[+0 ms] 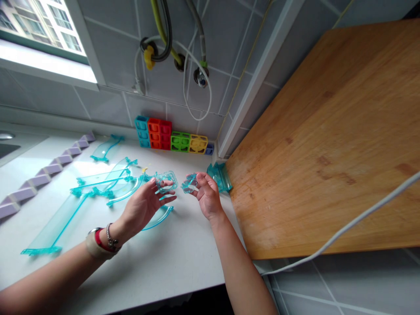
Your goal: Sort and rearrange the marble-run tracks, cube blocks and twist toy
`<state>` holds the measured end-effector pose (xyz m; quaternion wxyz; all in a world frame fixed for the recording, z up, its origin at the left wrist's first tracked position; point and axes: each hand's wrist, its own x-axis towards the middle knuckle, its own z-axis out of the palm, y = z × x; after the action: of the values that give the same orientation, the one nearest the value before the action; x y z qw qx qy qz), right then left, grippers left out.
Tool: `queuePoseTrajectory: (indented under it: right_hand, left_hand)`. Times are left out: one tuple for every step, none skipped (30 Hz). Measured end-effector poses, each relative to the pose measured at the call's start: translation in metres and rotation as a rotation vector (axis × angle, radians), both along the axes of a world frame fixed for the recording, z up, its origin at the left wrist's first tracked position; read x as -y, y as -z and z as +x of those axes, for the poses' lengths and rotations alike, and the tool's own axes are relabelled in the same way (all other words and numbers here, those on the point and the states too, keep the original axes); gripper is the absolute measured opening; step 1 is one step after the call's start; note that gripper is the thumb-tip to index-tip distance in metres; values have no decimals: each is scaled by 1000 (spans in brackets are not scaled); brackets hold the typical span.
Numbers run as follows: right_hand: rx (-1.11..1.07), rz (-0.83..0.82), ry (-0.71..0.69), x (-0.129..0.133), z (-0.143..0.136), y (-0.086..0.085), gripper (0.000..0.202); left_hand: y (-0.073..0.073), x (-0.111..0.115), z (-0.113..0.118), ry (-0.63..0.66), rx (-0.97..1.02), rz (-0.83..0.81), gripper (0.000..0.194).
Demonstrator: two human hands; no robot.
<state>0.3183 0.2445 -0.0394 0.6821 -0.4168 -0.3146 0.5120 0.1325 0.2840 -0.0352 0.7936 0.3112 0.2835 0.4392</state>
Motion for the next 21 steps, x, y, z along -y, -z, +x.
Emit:
queuePoseTrajectory:
  right_hand:
    - [-1,5,-8,0,1,0,35]
    - [2,11,-24,0,1,-1,35]
    - [4,21,-46,1,1,-1,34]
    - [6,33,-71,1,1,-2,34]
    - [9,48,-95,2,1,-2,34]
    - [16,60,-117,3,0,-3,34]
    - [27,67,-136,4,-1,-4,34]
    - [44,72,-151,5,-1,-5,35]
    - [65,75,-163,6,-3,-6,37]
    - [92,81,-171,7,-4,-7,38]
    - [122,95,-176,8,-5,-8,39]
    - [154,118,-181,9,-7,-9,39]
    - [186,148,-188,10,-8,-10,40]
    - [218,179,-200,11,-10,-11,41]
    - [245,205,-215,12,-12,-12,42]
    - [268,222,-237,12,-13,-13,45]
    - [285,229,-260,13,-14,-13,48]
    - [298,227,-279,13,-16,-13,52]
    - [306,219,-292,14,-17,-13,55]
    - [309,211,-300,13,-17,-12,57]
    - [307,204,-302,13,-18,-11,58]
  left_hand:
    - [-1,-1,0,13,16,-37,33]
    - [-2,-1,0,21,25,-62,34]
    - [-3,-1,0,26,30,-74,35]
    - [-4,-1,0,27,34,-76,35]
    - [-6,0,0,28,35,-71,36]
    - [-7,1,-1,32,31,-66,36]
    - [-8,2,-1,40,23,-65,36]
    - [-9,3,-1,51,14,-68,36]
    - [-9,4,-1,61,6,-72,36]
    - [-10,5,-1,70,-4,-74,37]
    - [-10,6,-1,78,-14,-70,38]
    - [-10,6,-1,83,-26,-57,40]
    - [-9,7,-1,90,-41,-35,43]
    - [-9,8,-1,100,-62,-6,46]
    - [-9,9,-1,110,-89,29,50]
    - [-8,10,-1,118,-119,66,53]
    - [-8,10,-1,121,-151,102,56]
    - [-7,11,-1,121,-184,137,59]
    - [-6,11,-1,116,-216,168,62]
    - [-5,12,-1,107,-243,193,64]
    - [-4,12,-2,95,-265,213,65]
